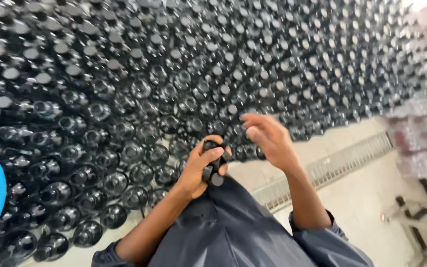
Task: The person repeatedly picks up black bottle caps from a blue basin and screws them onto the tops of numerous clear plastic bottles arranged on a table. The person works continuously, moving from one bottle to the next to secure the caps.
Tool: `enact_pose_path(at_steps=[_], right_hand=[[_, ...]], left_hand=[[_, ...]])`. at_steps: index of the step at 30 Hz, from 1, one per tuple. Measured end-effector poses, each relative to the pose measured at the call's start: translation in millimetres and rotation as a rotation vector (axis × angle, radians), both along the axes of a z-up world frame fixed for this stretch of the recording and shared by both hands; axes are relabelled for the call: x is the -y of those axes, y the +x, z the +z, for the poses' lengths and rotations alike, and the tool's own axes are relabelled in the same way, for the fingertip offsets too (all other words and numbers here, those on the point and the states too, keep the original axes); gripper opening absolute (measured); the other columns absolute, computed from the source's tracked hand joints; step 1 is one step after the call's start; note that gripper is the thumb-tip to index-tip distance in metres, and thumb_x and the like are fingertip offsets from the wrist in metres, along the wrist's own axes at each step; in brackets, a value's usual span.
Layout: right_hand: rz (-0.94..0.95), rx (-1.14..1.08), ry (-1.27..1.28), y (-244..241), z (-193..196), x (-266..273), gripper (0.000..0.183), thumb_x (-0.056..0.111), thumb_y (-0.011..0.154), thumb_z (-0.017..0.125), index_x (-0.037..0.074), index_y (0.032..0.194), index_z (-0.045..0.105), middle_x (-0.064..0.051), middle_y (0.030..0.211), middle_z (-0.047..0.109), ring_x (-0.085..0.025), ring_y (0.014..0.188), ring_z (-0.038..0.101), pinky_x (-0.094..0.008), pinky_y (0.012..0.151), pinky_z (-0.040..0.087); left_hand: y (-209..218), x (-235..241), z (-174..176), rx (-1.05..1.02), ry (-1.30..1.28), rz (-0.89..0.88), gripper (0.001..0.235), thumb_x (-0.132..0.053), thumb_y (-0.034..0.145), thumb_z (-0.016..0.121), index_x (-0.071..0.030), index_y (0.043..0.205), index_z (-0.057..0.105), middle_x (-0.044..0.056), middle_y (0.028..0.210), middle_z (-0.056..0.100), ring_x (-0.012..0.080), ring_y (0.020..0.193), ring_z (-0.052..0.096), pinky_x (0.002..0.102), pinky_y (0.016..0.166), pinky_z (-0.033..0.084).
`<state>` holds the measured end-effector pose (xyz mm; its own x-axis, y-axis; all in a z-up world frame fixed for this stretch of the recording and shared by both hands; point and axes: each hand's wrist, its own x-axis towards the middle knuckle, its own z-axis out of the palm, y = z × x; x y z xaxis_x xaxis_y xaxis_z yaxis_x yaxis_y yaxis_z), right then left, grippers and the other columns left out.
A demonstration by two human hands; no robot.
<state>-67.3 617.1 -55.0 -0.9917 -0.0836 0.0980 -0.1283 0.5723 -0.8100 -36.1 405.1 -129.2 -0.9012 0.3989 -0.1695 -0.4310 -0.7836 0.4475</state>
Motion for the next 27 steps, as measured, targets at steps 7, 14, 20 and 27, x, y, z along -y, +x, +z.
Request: enact_pose_path(at_steps=[7,14,20,27], right_hand=[[0.044,0.190,-0.709,43.1,-59.1,2.1,0.037,0.002,0.101,0.075,-0.012,0.135,0.068,-0.023,0.107,0.079,-0.021,0.076,0.076,-0.034,0.072,0.066],[-0.188,-0.200,0.139,-44.9,-92.6,-127.0,0.025,0.015,0.101,0.084,0.010,0.125,0.081,-0.012,0.119,0.076,-0.024,0.093,0.077,-0.031,0.074,0.064],[-0.001,-0.093,0.561,-80.8,-129.9,-155.5,0.033,0.032,0.106,0.078,0.027,0.139,0.078,-0.005,0.125,0.073,-0.033,0.112,0.073,-0.046,0.095,0.060],[0.047,-0.112,0.418,-79.6,-123.2,-163.3,0.033,0.033,0.101,0.085,0.020,0.132,0.081,-0.004,0.121,0.080,-0.031,0.111,0.077,-0.042,0.090,0.064]], left_hand=[[23.8,-16.4,2.0,0.019,0.014,-0.102,0.035,-0.002,0.102,0.070,0.005,0.134,0.059,0.035,0.108,0.062,0.0299,0.073,0.064,0.035,0.056,0.057],[15.3,-24.2,-19.9,0.027,0.015,0.018,0.054,-0.008,0.102,0.066,0.002,0.154,0.054,0.028,0.101,0.066,0.0216,0.058,0.063,0.030,0.052,0.055],[11.5,-16.5,-28.3,0.093,0.023,0.124,0.050,-0.008,0.103,0.064,0.001,0.151,0.056,0.027,0.102,0.066,0.0219,0.056,0.062,0.031,0.050,0.053],[8.2,-16.4,-41.4,0.172,0.017,0.230,0.048,-0.010,0.103,0.063,0.000,0.149,0.056,0.026,0.105,0.065,0.0226,0.057,0.063,0.032,0.048,0.052]])
